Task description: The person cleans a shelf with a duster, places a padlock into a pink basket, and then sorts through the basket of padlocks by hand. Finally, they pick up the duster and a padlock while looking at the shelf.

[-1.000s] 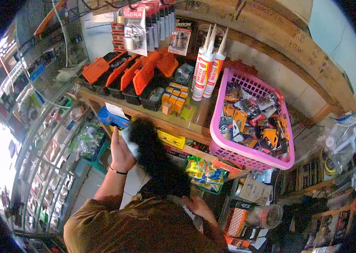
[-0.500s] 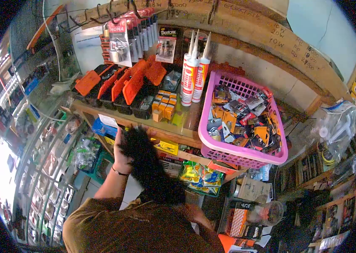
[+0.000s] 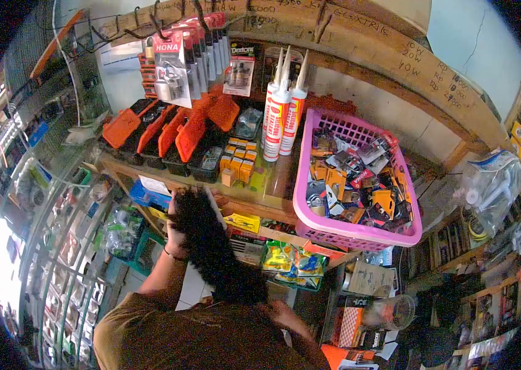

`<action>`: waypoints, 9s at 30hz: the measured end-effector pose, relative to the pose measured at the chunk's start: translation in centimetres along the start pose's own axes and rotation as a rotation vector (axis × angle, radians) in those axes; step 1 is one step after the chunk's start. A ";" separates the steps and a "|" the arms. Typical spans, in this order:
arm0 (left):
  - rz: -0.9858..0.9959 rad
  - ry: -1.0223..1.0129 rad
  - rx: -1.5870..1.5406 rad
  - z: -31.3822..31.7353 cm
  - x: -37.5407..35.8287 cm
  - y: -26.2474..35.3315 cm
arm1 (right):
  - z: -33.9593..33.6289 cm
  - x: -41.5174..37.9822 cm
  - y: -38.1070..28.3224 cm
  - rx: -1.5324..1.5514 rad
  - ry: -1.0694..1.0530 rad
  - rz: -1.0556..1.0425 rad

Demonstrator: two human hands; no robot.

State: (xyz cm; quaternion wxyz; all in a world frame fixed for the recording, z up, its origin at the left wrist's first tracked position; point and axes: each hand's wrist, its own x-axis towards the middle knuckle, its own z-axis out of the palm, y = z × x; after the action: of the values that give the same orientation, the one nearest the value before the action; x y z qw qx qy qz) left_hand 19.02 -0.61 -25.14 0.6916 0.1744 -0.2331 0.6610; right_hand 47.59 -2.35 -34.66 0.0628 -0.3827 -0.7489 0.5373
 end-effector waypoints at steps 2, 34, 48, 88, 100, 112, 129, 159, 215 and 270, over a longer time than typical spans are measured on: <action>0.071 0.311 0.291 0.7 0.7 -0.5 | 0.0 -0.1 0.4 0.131 0.117 -0.039; 0.025 0.372 0.523 1.1 1.3 -3.1 | 0.8 -2.6 4.5 0.020 0.136 0.033; -0.158 0.177 0.545 0.9 0.9 -2.9 | 0.5 -3.0 3.5 -0.079 0.044 -0.101; 0.009 0.330 0.693 5.3 0.0 -2.4 | 0.3 -2.1 -0.4 -0.035 0.097 -0.147; 0.045 0.398 0.633 3.7 -1.3 -1.2 | 1.4 -2.0 0.8 -0.070 0.095 -0.196; 0.149 0.457 0.603 6.3 -2.0 -2.9 | -0.2 -3.1 -1.1 -0.140 0.028 -0.044; 0.198 0.511 0.549 5.6 -2.9 -2.5 | 0.2 -3.5 0.1 0.018 0.121 -0.137; 0.211 0.560 0.642 8.0 -1.9 -3.4 | 0.0 -3.3 -1.1 0.069 -0.005 -0.155; 0.015 0.335 0.601 5.0 -0.1 -3.7 | -2.6 -3.3 -0.5 -0.015 -0.141 0.162; 0.064 0.476 0.520 5.7 -1.3 -3.7 | -0.4 -4.5 -0.3 0.390 -0.056 0.169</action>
State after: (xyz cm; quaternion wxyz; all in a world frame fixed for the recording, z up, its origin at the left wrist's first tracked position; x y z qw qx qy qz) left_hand 22.21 -5.08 -20.92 0.6380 0.1783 0.1054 0.7416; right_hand 50.78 -5.00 -32.79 0.0697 -0.4096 -0.5977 0.6857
